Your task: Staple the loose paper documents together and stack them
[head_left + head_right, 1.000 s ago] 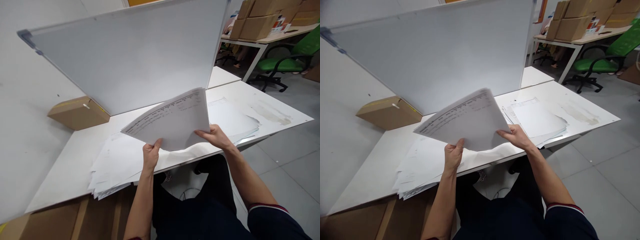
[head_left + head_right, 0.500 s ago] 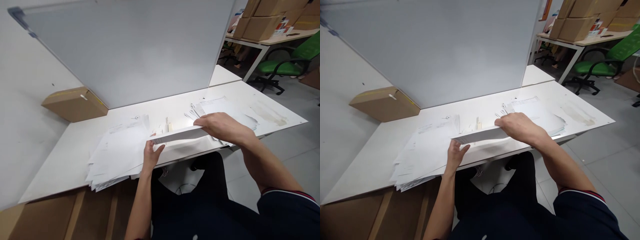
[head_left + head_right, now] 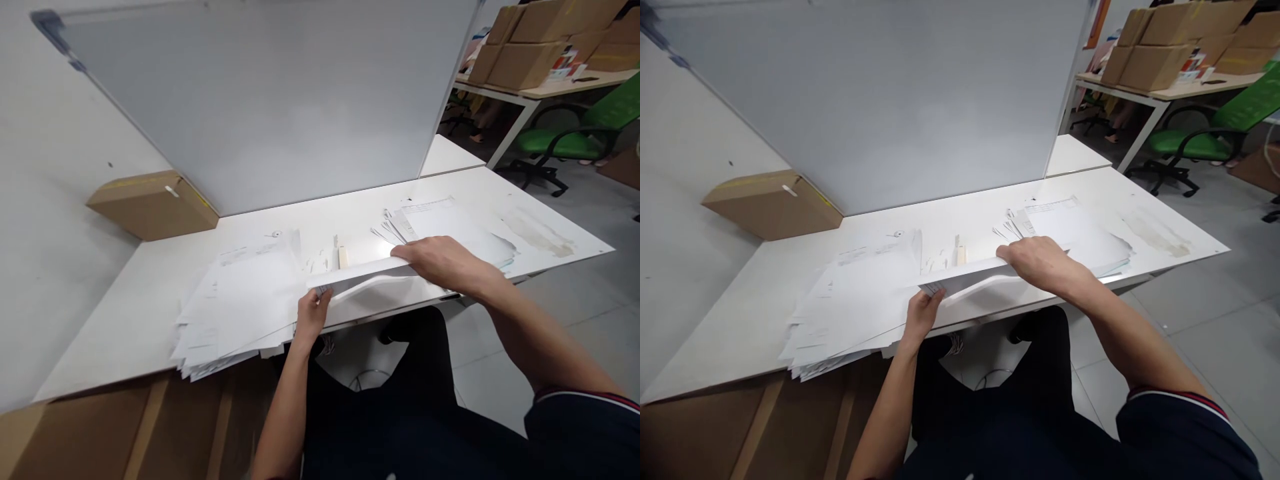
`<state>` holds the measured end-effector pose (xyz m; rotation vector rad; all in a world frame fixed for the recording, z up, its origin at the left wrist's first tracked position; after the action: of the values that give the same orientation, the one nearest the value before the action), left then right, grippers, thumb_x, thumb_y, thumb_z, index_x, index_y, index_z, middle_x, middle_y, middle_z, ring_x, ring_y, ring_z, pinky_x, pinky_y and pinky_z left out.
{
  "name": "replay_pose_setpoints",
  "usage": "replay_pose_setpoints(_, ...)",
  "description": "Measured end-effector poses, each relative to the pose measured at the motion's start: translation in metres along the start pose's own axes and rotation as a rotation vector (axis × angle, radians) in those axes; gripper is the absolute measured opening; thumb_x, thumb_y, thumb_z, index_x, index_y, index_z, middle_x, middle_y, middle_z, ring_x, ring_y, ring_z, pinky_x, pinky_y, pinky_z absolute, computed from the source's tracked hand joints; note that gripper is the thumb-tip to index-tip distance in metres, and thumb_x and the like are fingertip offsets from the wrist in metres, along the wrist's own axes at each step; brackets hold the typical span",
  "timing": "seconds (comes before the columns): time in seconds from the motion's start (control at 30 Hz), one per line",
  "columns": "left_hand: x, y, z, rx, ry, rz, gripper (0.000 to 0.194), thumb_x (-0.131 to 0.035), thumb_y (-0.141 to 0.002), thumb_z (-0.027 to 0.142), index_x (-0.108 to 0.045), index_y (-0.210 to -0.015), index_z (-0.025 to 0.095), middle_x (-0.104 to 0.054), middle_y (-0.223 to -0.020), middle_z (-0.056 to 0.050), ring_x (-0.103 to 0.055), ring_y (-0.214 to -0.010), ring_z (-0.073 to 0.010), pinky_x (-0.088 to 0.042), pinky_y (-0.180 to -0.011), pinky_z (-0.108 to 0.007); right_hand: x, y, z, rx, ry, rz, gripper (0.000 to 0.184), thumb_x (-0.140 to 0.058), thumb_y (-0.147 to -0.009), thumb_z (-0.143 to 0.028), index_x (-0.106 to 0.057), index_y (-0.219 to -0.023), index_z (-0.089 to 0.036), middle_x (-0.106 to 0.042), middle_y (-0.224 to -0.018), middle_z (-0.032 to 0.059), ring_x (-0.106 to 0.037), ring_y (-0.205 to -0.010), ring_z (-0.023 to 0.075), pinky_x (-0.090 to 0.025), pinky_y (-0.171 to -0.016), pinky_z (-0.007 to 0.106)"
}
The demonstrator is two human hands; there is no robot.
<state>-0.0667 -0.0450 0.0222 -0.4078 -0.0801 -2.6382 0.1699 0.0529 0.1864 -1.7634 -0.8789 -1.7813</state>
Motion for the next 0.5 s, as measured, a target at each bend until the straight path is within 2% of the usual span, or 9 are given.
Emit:
replay_pose_setpoints(0.07,0.005,0.001,0.013,-0.049,0.023,0.070,0.023,-0.063,-0.073,0.041,-0.067,-0.072,0.018,-0.065,-0.068,-0.001,-0.056,-0.069,-0.0164,-0.043,-0.064,-0.026,0.008,0.012,0.008,0.002,-0.088,0.089,0.022,-0.043,-0.079,-0.009,-0.060,-0.078,-0.024,-0.063,-0.068,0.0010,-0.054,-0.059,0.0165,-0.029,-0.052,0.027)
replay_pose_setpoints(0.13,0.010,0.003,0.027,-0.092,0.067,0.074,0.024,-0.062,-0.074,0.042,-0.067,-0.074,0.018,-0.065,-0.069,0.000,-0.056,-0.070,-0.0157,-0.044,-0.064,-0.025,0.013,0.025,0.021,0.003,-0.220,0.144,0.021,-0.044,-0.082,-0.016,-0.063,-0.084,-0.026,-0.065,-0.070,-0.0003,-0.056,-0.060,0.0161,-0.034,-0.054,0.026)
replay_pose_setpoints(0.23,0.011,0.006,0.037,-0.108,0.078,0.037,0.027,-0.059,-0.077,0.044,-0.066,-0.072,0.018,-0.064,-0.064,0.000,-0.056,-0.063,-0.0139,-0.043,-0.062,-0.024,0.004,0.043,0.040,-0.019,-0.490,0.072,0.021,-0.045,-0.086,-0.030,-0.066,-0.089,-0.027,-0.068,-0.079,-0.0007,-0.060,-0.066,0.0164,-0.042,-0.056,0.026)
replay_pose_setpoints(0.3,0.007,0.006,0.034,-0.056,0.063,0.027,0.028,-0.059,-0.077,0.045,-0.064,-0.069,0.018,-0.062,-0.056,0.000,-0.053,-0.055,-0.0121,-0.042,-0.058,-0.024,-0.019,0.051,0.050,-0.096,-0.727,-0.070,0.024,-0.046,-0.087,-0.038,-0.067,-0.087,-0.026,-0.070,-0.083,0.0008,-0.063,-0.069,0.0180,-0.046,-0.058,0.027)
replay_pose_setpoints(0.4,-0.007,0.002,0.017,0.053,0.086,0.021,0.029,-0.061,-0.075,0.045,-0.064,-0.071,0.016,-0.059,-0.049,0.001,-0.054,-0.050,-0.0119,-0.044,-0.059,-0.024,-0.073,0.062,0.054,-0.341,-1.108,-0.278,0.031,-0.050,-0.084,-0.048,-0.068,-0.084,-0.022,-0.072,-0.084,0.0051,-0.066,-0.069,0.0215,-0.051,-0.059,0.030)
replay_pose_setpoints(0.5,-0.021,-0.002,0.000,0.122,0.073,-0.015,0.031,-0.060,-0.075,0.043,-0.067,-0.087,0.015,-0.063,-0.056,0.000,-0.060,-0.055,-0.0144,-0.047,-0.063,-0.027,-0.133,0.076,0.047,-0.566,-1.411,-0.329,0.033,-0.060,-0.077,-0.051,-0.067,-0.078,-0.018,-0.072,-0.083,0.0093,-0.068,-0.069,0.0242,-0.054,-0.061,0.033)
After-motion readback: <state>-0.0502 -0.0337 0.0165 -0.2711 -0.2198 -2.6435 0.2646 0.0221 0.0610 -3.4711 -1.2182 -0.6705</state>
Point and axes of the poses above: each hand's wrist, its own y-axis away from the middle knuckle, its own x-axis out of the back of the hand, z = x × y, the point moved 1 cm from there along -y, towards the middle knuckle
